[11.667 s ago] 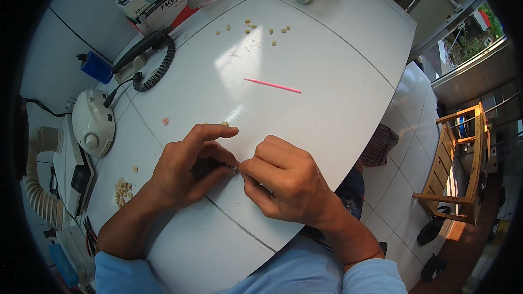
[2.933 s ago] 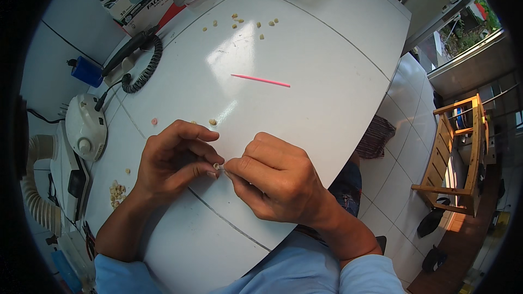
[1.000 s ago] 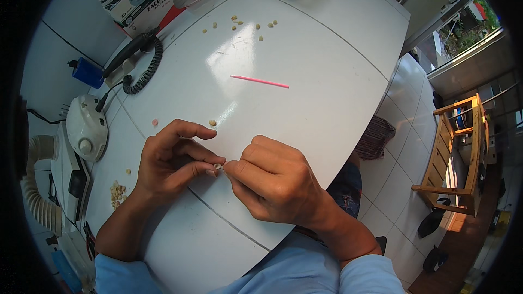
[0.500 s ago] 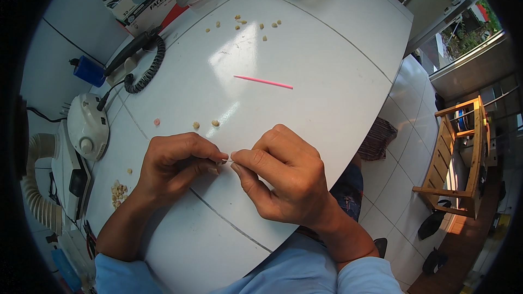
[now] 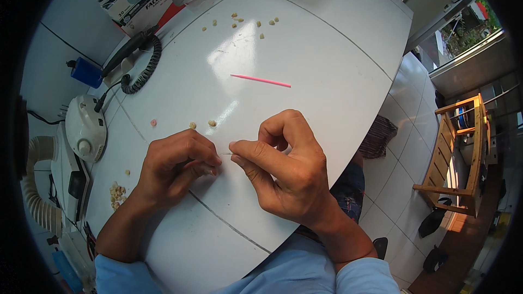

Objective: Inspecting and cleaning small prosthetic teeth with a needle tool on a laboratory workbench.

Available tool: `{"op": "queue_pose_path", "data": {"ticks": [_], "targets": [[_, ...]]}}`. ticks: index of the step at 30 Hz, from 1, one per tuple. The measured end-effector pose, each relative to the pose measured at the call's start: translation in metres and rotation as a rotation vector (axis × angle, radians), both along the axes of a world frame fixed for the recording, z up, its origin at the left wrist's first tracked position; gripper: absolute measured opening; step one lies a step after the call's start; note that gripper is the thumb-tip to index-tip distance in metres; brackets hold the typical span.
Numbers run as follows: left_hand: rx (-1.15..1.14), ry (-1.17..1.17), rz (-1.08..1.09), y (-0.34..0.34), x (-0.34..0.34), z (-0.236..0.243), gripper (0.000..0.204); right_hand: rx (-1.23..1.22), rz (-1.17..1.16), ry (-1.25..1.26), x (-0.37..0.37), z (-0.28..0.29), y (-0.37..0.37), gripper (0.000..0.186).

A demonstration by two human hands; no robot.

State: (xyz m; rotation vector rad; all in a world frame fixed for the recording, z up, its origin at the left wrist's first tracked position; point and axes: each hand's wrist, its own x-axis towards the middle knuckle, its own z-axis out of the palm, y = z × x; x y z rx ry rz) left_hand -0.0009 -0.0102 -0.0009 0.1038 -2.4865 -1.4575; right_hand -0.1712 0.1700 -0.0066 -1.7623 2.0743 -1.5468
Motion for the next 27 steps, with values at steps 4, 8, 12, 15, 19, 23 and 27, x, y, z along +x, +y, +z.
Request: {"op": "queue_pose_path", "data": {"ticks": [4,8,12,15,19,23,27], "targets": [[0.041,0.029,0.026,-0.0008,0.0004,-0.0014,0.022,0.005,0.025,-0.034,0.0004,-0.0047,0.0008,0.023],[0.126,-0.007,0.063,0.0024,0.0020,-0.0031,0.022,0.007,0.061,0.015,-0.0027,-0.0047,-0.0005,0.028],[0.173,-0.057,0.097,0.0047,0.0016,0.0001,0.024,0.023,0.061,0.022,0.0021,-0.0049,-0.0007,0.027],[0.160,-0.060,0.092,0.0043,0.0007,0.0016,0.023,0.044,0.049,-0.004,0.0051,-0.0029,0.0001,0.023],[0.181,-0.039,0.118,0.0042,0.0013,0.0002,0.019,0.002,0.060,0.019,0.0037,-0.0024,-0.0018,0.021],[0.157,-0.034,0.064,0.0012,-0.0002,-0.0053,0.018,0.028,0.067,-0.022,0.0035,-0.0061,-0.0017,0.022],[0.177,-0.035,0.086,0.0015,0.0024,-0.0023,0.018,0.061,0.067,0.019,0.0038,-0.0043,-0.0002,0.023]]}}
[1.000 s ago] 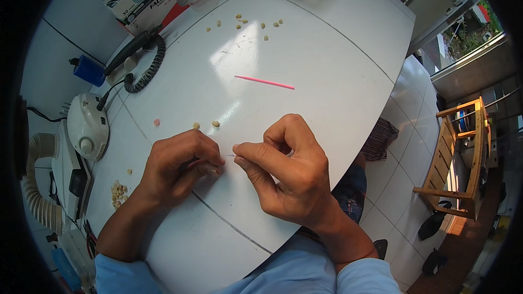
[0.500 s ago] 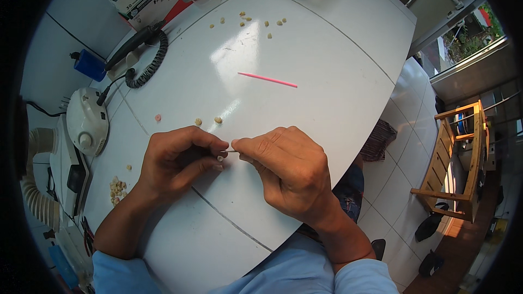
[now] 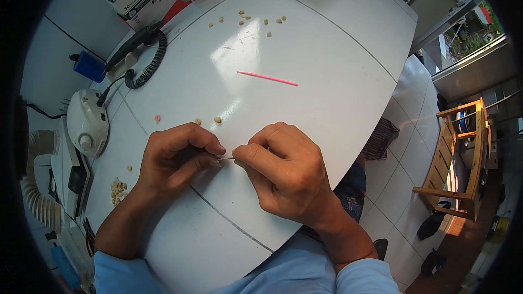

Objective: Inspecting and cleaning small prosthetic teeth with a needle tool on a laboratory workbench.

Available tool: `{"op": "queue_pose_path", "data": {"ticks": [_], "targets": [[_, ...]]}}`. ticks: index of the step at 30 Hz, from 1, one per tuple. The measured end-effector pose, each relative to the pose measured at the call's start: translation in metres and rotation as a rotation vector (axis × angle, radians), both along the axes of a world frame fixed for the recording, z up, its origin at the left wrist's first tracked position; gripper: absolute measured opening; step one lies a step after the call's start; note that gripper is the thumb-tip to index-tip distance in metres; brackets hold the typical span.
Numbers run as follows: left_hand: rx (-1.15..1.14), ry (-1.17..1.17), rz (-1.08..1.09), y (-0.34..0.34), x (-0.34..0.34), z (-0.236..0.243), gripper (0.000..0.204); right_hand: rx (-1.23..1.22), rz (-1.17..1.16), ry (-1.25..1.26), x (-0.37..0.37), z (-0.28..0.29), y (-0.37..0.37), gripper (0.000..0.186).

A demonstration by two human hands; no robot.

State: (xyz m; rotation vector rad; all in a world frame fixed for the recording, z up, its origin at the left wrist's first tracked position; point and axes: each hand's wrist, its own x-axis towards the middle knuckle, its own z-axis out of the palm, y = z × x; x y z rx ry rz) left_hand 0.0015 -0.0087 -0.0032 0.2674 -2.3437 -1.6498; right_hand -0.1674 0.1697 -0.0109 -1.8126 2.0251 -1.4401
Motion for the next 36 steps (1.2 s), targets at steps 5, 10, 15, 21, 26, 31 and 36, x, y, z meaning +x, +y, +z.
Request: {"op": "queue_pose_path", "data": {"ticks": [5,10,15,21,26,31,36], "targets": [[0.034,-0.037,0.023,0.002,-0.001,0.004,0.019,-0.018,0.025,0.027,0.000,-0.002,0.000,0.022],[0.044,-0.009,0.065,0.003,0.000,-0.002,0.015,-0.006,0.043,0.051,0.000,-0.002,-0.001,0.025],[0.010,-0.034,0.036,0.002,-0.001,0.002,0.015,-0.022,0.050,0.076,0.000,0.000,-0.001,0.026],[-0.170,-0.047,0.023,0.005,0.000,0.001,0.016,-0.058,0.070,0.129,0.006,0.001,-0.002,0.026],[-0.313,0.002,0.030,0.009,-0.004,0.000,0.020,-0.077,0.106,0.152,0.005,0.000,-0.004,0.026],[-0.386,0.047,0.023,0.011,-0.005,0.001,0.025,-0.075,0.097,0.197,0.005,0.000,-0.003,0.025],[-0.371,0.046,0.012,0.012,-0.004,0.000,0.026,-0.073,0.110,0.177,0.006,0.000,-0.003,0.025]]}}
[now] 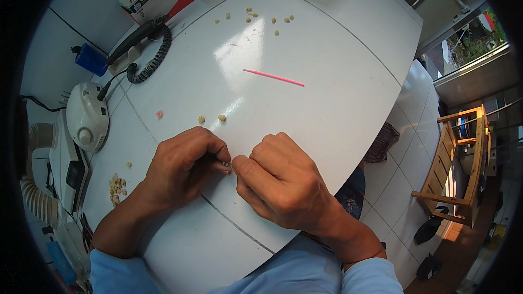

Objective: Inspecting and cleaning small prosthetic teeth with a needle tool on a laboratory workbench.

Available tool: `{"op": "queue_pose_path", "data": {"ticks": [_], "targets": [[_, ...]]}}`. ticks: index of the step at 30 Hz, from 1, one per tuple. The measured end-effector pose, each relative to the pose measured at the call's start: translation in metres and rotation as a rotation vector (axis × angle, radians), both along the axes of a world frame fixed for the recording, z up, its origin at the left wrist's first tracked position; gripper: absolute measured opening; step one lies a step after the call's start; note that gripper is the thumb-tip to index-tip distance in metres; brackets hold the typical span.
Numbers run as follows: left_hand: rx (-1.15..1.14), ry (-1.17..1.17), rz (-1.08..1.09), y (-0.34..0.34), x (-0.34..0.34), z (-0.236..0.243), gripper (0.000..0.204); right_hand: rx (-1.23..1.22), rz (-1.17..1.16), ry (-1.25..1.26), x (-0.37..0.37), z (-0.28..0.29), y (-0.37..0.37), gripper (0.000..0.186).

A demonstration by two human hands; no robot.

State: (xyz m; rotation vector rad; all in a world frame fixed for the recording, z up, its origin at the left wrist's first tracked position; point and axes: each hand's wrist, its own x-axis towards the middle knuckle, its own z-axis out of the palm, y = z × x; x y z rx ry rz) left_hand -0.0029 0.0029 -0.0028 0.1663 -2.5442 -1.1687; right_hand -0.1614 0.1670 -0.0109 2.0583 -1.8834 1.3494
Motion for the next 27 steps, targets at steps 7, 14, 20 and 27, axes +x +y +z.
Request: {"op": "queue_pose_path", "data": {"ticks": [7,14,20,27], "targets": [[-0.001,0.005,-0.013,0.001,0.002,-0.001,0.028,0.003,0.009,-0.035,0.002,0.000,0.001,0.024],[-0.028,0.042,-0.037,0.000,0.000,0.002,0.029,0.023,0.034,-0.027,-0.003,0.006,0.001,0.023],[0.208,-0.044,0.079,-0.005,0.001,0.001,0.019,-0.092,-0.084,-0.326,-0.024,0.010,0.005,0.016],[0.613,0.010,0.257,-0.009,0.004,-0.002,0.012,-0.110,0.180,-0.263,-0.057,0.049,-0.056,0.011]]}}
